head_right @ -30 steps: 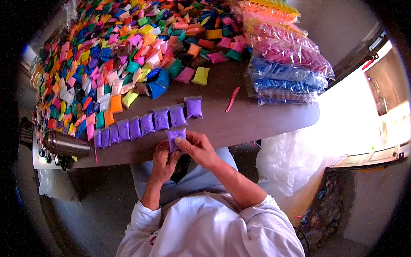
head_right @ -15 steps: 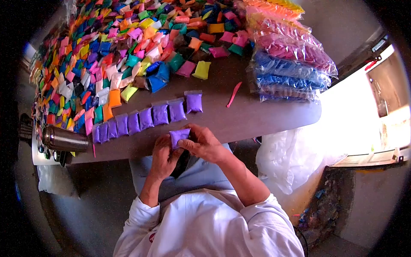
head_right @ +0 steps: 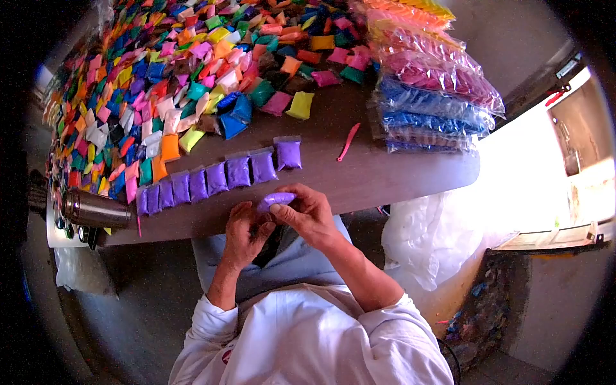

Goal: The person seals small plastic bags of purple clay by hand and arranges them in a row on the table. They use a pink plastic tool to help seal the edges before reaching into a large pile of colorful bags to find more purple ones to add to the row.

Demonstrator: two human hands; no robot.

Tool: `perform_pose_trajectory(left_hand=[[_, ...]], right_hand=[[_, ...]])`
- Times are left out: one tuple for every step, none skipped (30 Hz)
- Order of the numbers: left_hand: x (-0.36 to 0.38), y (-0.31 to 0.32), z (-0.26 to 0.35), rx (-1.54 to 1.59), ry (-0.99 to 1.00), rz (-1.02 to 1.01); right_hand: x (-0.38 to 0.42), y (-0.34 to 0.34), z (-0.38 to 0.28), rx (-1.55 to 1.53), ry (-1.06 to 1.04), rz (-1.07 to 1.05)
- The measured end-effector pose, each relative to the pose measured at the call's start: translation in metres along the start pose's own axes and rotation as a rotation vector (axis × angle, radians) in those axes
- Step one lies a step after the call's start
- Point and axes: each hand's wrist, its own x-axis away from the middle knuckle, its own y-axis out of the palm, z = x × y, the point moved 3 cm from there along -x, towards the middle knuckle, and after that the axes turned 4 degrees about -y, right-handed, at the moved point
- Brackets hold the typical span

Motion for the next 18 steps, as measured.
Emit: perform_pose_trajectory(left_hand=[[0.0,0.0,-0.002,0.064,-0.036,-0.035],[0.001,0.0,-0.003,0.128,-0.071,-0.071],[0.0,-0.001,-0.002,0.129,-0.074,-0.071],[-0.003,-0.002,0.0,0.184,-0.054,-0.033],[-0.005,-0.003,0.002,0.239,-0.034,0.007],[-0.004,-0.003,0.003,0.238,-0.036,0.01],[-0.001,-0.004,0.003,0.3,-0.075,0.036],[0.0,-0.006,0.002,0.36,-0.112,0.062],[-0.001,-0.007,0.001,0.358,-0.113,0.064],[-0.001,-0.008,0.001,0.295,-0.08,0.03],[-0.001,-0.008,0.001,0.234,-0.049,-0.004],[-0.001,-0.007,0.0,0.234,-0.05,-0.003],[0.0,-0.006,-0.001,0.236,-0.077,0.007],[0.0,-0.004,-0.003,0.238,-0.103,0.018],[0.0,-0.002,-0.003,0.239,-0.103,0.018],[0.001,-0.002,-0.002,0.214,-0.095,0.048],[0.002,-0.002,-0.002,0.187,-0.088,0.076],[0.001,-0.003,0.0,0.187,-0.088,0.076]], right_hand=[[0.0,-0.001,-0.001,-0.03,-0.119,0.066],[0.0,-0.005,-0.001,0.036,-0.2,0.01],[0.001,-0.003,-0.002,0.036,-0.197,0.009],[0.003,0.002,-0.008,0.062,-0.261,0.0],[0.004,0.005,-0.012,0.089,-0.326,-0.011],[0.005,0.004,-0.01,0.088,-0.324,-0.014],[0.005,0.002,-0.006,0.144,-0.28,-0.055],[0.006,0.0,-0.002,0.2,-0.238,-0.096],[0.006,-0.002,0.002,0.198,-0.239,-0.098],[0.006,-0.003,0.004,0.296,-0.28,-0.124],[0.007,-0.003,0.005,0.394,-0.321,-0.149],[0.008,0.002,0.003,0.394,-0.32,-0.15],[0.01,0.007,-0.001,0.414,-0.333,-0.065],[0.012,0.011,-0.006,0.434,-0.345,0.021],[0.012,0.015,-0.009,0.436,-0.345,0.021],[0.013,0.015,-0.01,0.322,-0.275,0.098],[0.013,0.016,-0.008,0.206,-0.204,0.175],[0.01,0.014,0.0,0.133,-0.199,0.276]])
